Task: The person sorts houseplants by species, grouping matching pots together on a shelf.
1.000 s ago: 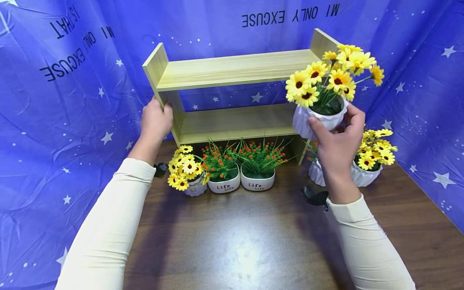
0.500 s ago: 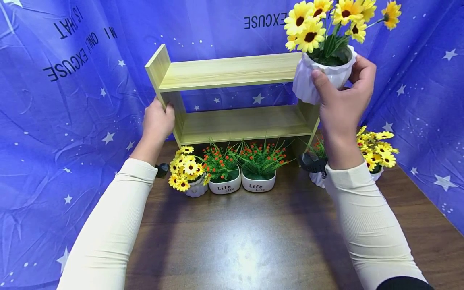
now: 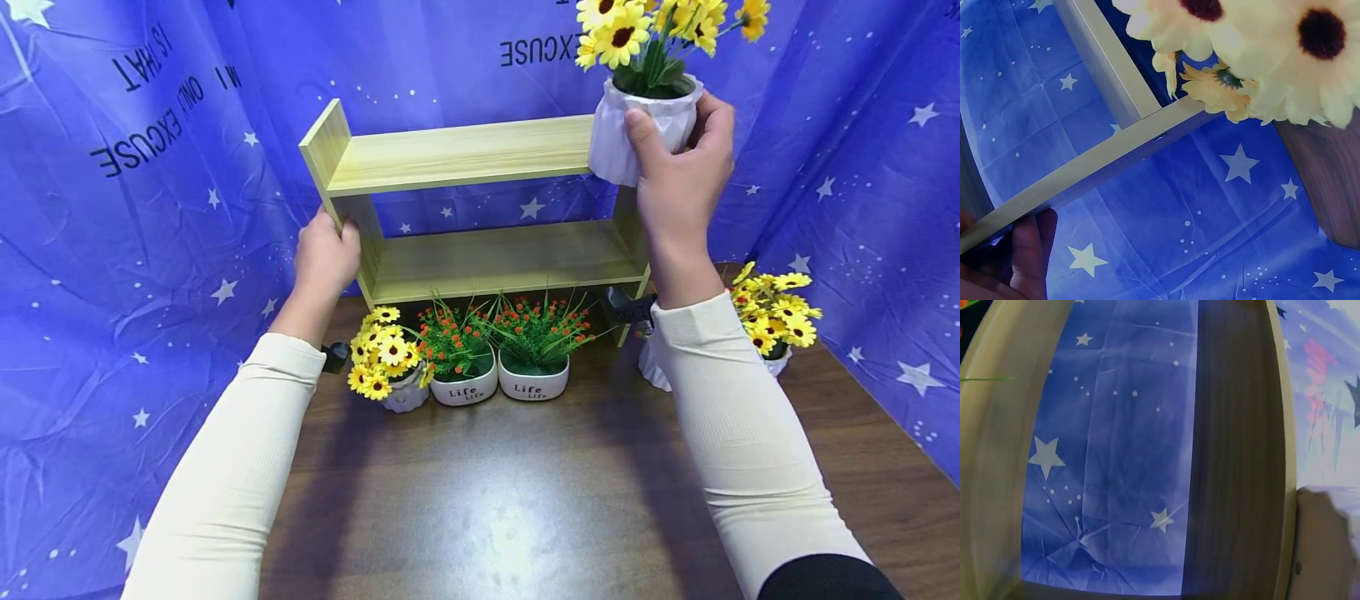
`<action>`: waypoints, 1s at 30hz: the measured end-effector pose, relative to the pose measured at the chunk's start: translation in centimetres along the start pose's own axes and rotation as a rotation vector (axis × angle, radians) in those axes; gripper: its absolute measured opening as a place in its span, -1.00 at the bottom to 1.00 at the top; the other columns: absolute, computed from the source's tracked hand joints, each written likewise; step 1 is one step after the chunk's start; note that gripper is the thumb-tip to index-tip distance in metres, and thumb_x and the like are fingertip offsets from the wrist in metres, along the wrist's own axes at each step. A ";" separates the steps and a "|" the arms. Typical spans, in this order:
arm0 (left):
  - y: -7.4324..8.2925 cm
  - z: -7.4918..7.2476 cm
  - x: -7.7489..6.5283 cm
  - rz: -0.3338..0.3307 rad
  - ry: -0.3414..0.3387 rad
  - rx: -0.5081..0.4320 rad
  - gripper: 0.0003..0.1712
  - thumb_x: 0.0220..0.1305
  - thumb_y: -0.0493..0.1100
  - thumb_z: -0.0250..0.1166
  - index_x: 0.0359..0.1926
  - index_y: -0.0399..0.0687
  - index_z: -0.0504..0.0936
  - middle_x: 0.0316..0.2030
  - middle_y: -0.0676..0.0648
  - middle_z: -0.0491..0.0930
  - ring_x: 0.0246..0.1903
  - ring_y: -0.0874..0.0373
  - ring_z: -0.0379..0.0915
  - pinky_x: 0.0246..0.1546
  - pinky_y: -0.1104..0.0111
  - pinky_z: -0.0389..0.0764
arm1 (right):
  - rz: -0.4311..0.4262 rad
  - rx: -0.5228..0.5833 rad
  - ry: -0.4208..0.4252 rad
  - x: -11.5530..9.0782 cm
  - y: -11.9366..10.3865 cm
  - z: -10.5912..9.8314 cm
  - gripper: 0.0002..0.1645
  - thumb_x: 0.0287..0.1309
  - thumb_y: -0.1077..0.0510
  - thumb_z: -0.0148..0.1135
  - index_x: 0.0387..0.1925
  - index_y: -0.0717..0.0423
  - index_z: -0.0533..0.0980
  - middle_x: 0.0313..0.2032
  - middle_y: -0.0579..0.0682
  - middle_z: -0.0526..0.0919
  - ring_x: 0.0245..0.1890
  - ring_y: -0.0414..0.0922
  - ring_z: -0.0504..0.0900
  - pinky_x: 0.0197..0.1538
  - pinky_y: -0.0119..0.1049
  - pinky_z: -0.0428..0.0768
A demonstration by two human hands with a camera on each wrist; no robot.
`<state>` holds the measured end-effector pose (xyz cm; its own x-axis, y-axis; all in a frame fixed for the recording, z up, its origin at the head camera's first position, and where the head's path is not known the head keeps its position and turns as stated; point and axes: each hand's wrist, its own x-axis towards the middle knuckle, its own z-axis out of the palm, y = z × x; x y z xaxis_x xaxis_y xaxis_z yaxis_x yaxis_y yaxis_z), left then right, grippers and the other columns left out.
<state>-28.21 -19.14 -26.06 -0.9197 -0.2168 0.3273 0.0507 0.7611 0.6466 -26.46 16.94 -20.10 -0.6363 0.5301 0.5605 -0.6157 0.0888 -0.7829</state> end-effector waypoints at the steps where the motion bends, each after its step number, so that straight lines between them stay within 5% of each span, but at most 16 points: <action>1: 0.0 0.0 0.0 0.001 0.000 0.000 -0.62 0.48 -0.06 -0.04 0.12 -0.20 0.44 0.10 -0.37 0.56 0.10 -0.30 0.49 0.05 -0.14 0.45 | 0.010 -0.024 -0.012 0.4 0.2 0.1 -0.33 -0.03 0.18 0.54 0.13 0.15 0.44 -0.02 0.02 0.62 -0.03 -0.13 0.58 0.01 -0.33 0.52; 12: -0.1 -0.1 -0.1 0.013 0.007 -0.005 -0.60 0.48 -0.05 -0.06 0.13 -0.21 0.44 0.09 -0.38 0.56 0.09 -0.32 0.49 0.01 -0.17 0.45 | 0.055 -0.501 -0.151 2.6 0.8 0.9 -0.27 0.20 -0.24 0.28 0.28 0.00 0.37 0.13 0.00 0.60 0.01 -0.19 0.56 0.00 -0.39 0.47; 22: 0.0 -0.1 -0.1 0.006 -0.004 0.007 -0.61 0.47 -0.06 -0.07 0.13 -0.19 0.43 0.11 -0.37 0.55 0.12 -0.31 0.47 0.01 -0.18 0.43 | 0.167 -0.642 -0.255 4.6 0.4 1.7 -0.20 0.20 -0.31 0.23 0.31 0.02 0.28 0.20 0.07 0.54 0.10 -0.15 0.54 0.13 -0.32 0.49; 30: -0.1 -0.1 -0.1 0.011 -0.021 -0.006 -0.63 0.47 -0.09 -0.05 0.14 -0.20 0.42 0.11 -0.37 0.55 0.11 -0.30 0.48 0.04 -0.15 0.45 | 0.161 -0.674 -0.252 5.3 0.8 2.2 -0.17 0.17 -0.32 0.25 0.30 0.02 0.27 0.20 0.04 0.54 0.09 -0.14 0.52 0.10 -0.36 0.45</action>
<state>-28.12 -19.24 -26.08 -0.9269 -0.1961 0.3199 0.0626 0.7598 0.6472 -31.36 17.91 -17.20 -0.8320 0.3775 0.4065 -0.1383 0.5685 -0.8110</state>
